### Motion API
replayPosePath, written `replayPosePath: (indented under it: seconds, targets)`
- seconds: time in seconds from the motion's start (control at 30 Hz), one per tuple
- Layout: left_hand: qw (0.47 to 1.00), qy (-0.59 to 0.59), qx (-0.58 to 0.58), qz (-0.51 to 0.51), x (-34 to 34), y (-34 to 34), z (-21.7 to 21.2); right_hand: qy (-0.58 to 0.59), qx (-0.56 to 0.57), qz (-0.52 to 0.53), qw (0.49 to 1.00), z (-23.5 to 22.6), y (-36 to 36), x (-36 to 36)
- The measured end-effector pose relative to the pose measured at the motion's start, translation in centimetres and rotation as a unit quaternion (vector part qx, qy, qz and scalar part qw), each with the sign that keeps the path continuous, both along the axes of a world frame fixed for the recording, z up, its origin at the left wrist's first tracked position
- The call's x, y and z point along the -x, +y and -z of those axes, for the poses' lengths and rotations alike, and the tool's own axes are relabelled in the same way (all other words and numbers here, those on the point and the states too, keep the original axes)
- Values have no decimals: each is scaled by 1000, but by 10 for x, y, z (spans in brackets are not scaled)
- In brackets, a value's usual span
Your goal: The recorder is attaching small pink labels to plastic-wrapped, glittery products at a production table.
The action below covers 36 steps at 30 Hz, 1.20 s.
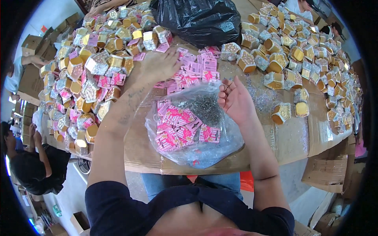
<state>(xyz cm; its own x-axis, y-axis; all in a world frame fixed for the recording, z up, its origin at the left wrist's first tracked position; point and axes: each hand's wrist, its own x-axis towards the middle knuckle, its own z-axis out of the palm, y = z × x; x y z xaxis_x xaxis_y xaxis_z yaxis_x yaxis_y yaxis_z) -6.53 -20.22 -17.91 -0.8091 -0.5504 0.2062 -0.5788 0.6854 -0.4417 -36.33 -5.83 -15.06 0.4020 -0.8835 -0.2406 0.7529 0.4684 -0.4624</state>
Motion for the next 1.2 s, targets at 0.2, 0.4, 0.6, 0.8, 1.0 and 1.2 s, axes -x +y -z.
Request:
replayPosePath:
  seconds: [0.2, 0.4, 0.6, 0.8, 1.0, 1.2]
  targets:
    - [976, 172, -127, -37, -4, -10, 36, -3, 12, -11, 1000, -5, 0, -17]
    - [856, 366, -243, -274, 3, -22, -36, -1, 5, 10, 1000, 1, 1, -3]
    - [894, 241, 68, -371, -29, -82, -43, 6, 10, -1, 1000, -3, 5, -12]
    - [878, 242, -114, -398, -50, -130, -44, -7, 9, 1, 1000, -2, 5, -9]
    - [890, 269, -84, -358, -60, -125, -62, -2, 11, 2, 1000, -3, 3, -8]
    - [894, 261, -154, -329, -75, -101, -98, 11, 8, -11, 1000, -1, 4, -9]
